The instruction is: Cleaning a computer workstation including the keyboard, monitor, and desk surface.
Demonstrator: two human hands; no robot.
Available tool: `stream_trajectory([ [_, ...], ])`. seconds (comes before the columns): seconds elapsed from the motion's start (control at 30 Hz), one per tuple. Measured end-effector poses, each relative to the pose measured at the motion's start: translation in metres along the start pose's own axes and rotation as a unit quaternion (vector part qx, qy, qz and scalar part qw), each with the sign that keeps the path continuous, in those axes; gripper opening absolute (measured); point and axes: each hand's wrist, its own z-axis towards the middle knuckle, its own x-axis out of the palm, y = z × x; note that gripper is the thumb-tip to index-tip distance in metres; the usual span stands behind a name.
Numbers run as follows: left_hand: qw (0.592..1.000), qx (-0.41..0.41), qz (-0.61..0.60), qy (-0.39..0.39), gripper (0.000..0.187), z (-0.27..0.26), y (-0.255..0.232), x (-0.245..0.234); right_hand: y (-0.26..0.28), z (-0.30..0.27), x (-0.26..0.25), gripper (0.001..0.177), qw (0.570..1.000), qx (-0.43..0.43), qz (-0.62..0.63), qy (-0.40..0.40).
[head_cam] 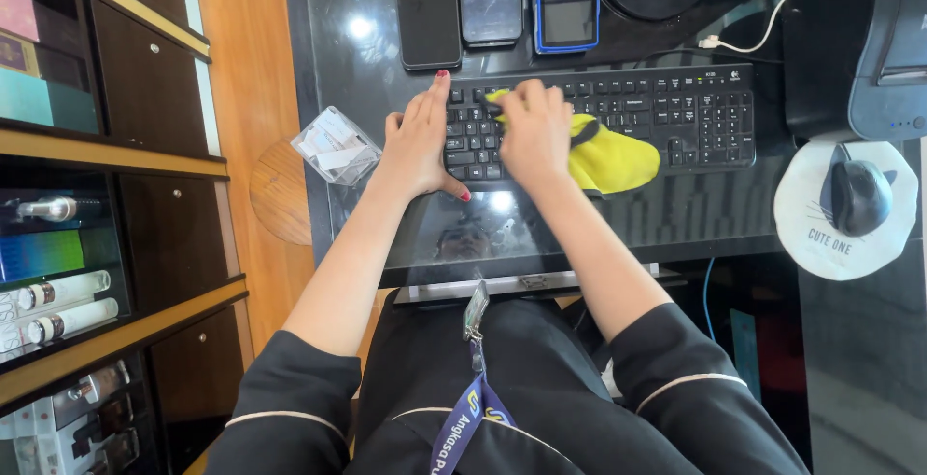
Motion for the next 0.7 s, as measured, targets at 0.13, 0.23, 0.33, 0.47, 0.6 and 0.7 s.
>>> stream_trajectory([
  [0.13, 1.0, 0.003, -0.015, 0.0, 0.177, 0.0, 0.004, 0.005, 0.034, 0.012, 0.008, 0.034, 0.998, -0.052, -0.009, 0.021],
  [0.23, 1.0, 0.018, -0.018, -0.019, 0.175, 0.002, 0.002, 0.003, 0.027, 0.014, 0.005, 0.022, 0.992, -0.115, 0.047, 0.008],
  [0.33, 1.0, -0.001, -0.006, 0.002, 0.175, 0.0, -0.002, -0.003, -0.009, 0.006, -0.007, 0.021, 0.995, -0.091, -0.014, 0.029],
  [0.47, 1.0, -0.011, -0.018, 0.006, 0.176, 0.0, 0.0, -0.002, -0.082, -0.015, -0.035, 0.027, 0.994, -0.005, -0.112, -0.001],
  [0.6, 1.0, 0.011, -0.017, -0.01, 0.177, 0.0, 0.001, 0.0, -0.127, -0.03, -0.037, 0.02, 0.979, 0.108, -0.163, -0.053],
  [0.7, 1.0, 0.0, -0.014, -0.003, 0.177, 0.0, 0.001, 0.002, -0.116, -0.024, -0.022, 0.016, 0.978, 0.132, -0.148, -0.07],
])
